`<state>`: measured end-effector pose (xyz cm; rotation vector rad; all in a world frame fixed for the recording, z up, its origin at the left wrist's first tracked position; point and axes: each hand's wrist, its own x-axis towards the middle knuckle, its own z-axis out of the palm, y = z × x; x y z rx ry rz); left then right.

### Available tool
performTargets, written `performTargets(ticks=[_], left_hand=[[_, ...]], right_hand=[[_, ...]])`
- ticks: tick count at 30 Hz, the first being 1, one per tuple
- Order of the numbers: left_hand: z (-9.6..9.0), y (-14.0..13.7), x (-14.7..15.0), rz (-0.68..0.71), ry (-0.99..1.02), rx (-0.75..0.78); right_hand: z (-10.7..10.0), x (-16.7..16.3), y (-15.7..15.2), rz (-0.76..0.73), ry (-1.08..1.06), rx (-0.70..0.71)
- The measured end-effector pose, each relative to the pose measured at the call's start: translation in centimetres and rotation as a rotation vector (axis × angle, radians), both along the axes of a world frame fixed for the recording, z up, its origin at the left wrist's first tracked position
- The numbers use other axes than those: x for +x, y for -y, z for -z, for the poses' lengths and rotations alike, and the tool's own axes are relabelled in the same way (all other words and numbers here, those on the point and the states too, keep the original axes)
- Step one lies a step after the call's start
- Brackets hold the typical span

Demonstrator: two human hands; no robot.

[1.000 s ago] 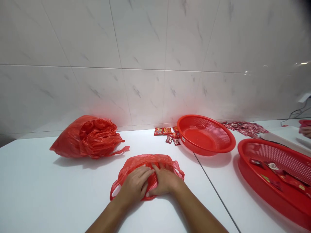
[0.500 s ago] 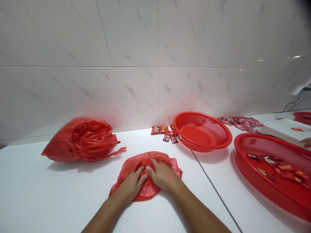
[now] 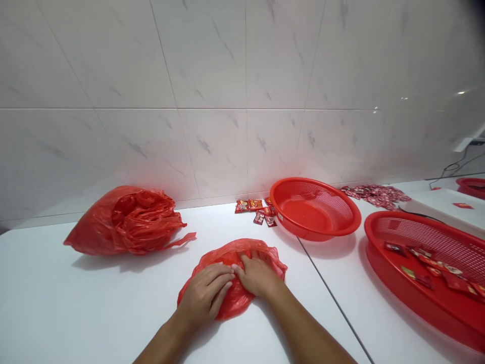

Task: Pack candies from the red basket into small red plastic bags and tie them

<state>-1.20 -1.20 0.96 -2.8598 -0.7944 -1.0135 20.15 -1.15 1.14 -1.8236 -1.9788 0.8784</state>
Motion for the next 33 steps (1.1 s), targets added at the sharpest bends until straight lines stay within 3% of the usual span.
performTargets(ticks=[2,7,11,18,24,26,31,33], left_hand=[[0.4,-0.2,0.0,-0.073,-0.079,-0.077],[1.3,-0.8,-0.6,-0.392,-0.261,-0.445],[1.2,-0.9,-0.9,-0.434,-0.287,-0.538],[1.2,-1.0,-1.0,-0.414,-0.261,-0.484],[1.1,-1.0,-1.0,-0.156,-0.067,-0.113],[0.9,-0.8,-1.0,-0.134,-0.059,-0.102],[0.2,-1.0,-1.6,-0.348,-0.239,-0.551],[0.0,-1.3,-1.9,-0.412,-0.245,-0.658]], right_hand=[[0.1,0.0,0.0,0.014,-0.018,0.009],[0.1,0.1,-0.2,0.085,-0.094,0.026],[0.3,0.2,-0.2,0.106,-0.128,0.032],[0.5,0.1,-0.2,0.1,-0.105,0.032],[0.4,0.0,-0.3,0.083,-0.085,0.005],[0.2,0.0,-0.2,0.074,-0.084,-0.002],[0.1,0.2,0.1,0.056,-0.089,-0.036],[0.3,0.2,0.2,0.042,-0.091,-0.061]])
